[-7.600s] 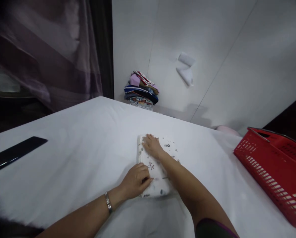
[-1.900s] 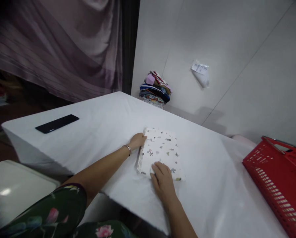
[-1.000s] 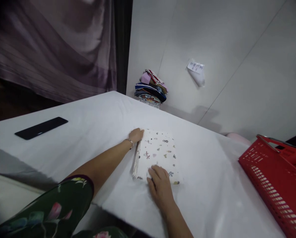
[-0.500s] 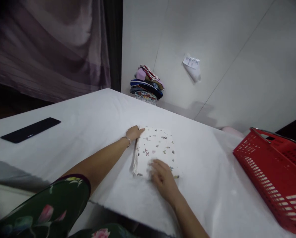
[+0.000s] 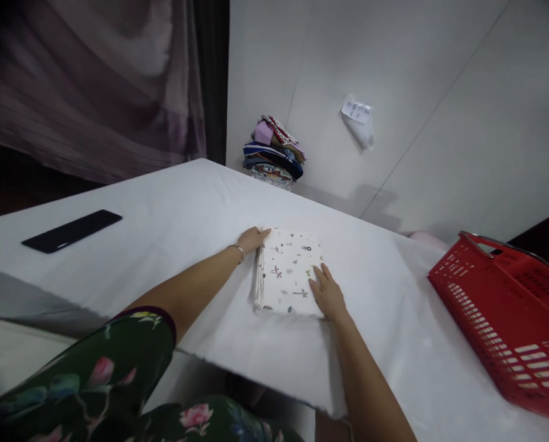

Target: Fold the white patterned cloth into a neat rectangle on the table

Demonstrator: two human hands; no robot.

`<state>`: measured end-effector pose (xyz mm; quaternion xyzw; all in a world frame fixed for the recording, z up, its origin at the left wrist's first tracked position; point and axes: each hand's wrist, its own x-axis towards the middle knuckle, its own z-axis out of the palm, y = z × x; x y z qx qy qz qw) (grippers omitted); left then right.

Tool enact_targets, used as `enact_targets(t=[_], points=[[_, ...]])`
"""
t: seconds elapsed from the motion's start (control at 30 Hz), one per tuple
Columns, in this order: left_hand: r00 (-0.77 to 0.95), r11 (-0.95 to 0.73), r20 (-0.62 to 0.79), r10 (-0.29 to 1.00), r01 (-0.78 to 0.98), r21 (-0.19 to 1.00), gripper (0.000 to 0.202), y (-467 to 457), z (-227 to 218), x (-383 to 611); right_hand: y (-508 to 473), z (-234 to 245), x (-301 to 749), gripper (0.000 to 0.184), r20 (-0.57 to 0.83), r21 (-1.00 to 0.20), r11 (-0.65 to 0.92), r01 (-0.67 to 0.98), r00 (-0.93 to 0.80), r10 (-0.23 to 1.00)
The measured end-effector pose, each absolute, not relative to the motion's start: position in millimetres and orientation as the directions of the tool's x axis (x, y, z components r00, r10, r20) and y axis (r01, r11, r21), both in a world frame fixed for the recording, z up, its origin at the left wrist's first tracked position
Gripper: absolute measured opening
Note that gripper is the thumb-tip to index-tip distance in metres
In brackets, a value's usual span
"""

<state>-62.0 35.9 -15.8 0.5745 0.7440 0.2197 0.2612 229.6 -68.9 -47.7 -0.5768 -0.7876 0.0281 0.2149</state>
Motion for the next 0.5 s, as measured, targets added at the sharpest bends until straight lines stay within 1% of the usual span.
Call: enact_targets(t=[0.07, 0.17, 0.23, 0.33, 0.4, 0.43, 0.5], points=[[-0.19, 0.24, -0.147, 0.971, 0.723, 0.648, 0.052, 24.1, -13.6, -64.1, -70.6, -45.4, 229.3, 0.046, 0.295, -0.298, 0.322, 0.899, -0.234, 0.926], [-0.171, 0.225, -0.147, 0.974, 0.7, 0.677, 0.041, -5.6, -15.8, -67.9, -70.5, -43.7, 229.6, 0.045, 0.287, -0.3, 0.314, 0.901, -0.229, 0.93], [-0.134, 0.185, -0.128, 0.983, 0.674, 0.715, 0.033, -30.7, -21.0, -69.3, -70.8, -41.9, 228.3, 0.043, 0.321, -0.283, 0.32, 0.904, -0.225, 0.92], [-0.034, 0.121, -0.126, 0.991, 0.599, 0.792, 0.023, -66.9, -29.9, -67.8, -75.5, -32.4, 216.6, 0.036, 0.415, -0.251, 0.351, 0.902, -0.227, 0.881], [-0.002, 0.116, -0.138, 0.99, 0.558, 0.822, 0.018, -84.9, -33.3, -65.2, -82.8, -20.7, 198.5, 0.032, 0.429, -0.313, 0.393, 0.865, -0.24, 0.871], [-0.001, 0.113, -0.135, 0.991, 0.553, 0.825, 0.017, -91.3, -33.8, -63.9, -87.7, -14.0, 186.4, 0.032, 0.407, -0.378, 0.411, 0.829, -0.25, 0.879], [-0.006, 0.093, -0.109, 0.994, 0.564, 0.821, 0.016, -99.3, -32.7, -62.1, -98.3, -0.9, 158.5, 0.031, 0.308, -0.512, 0.424, 0.747, -0.301, 0.902]])
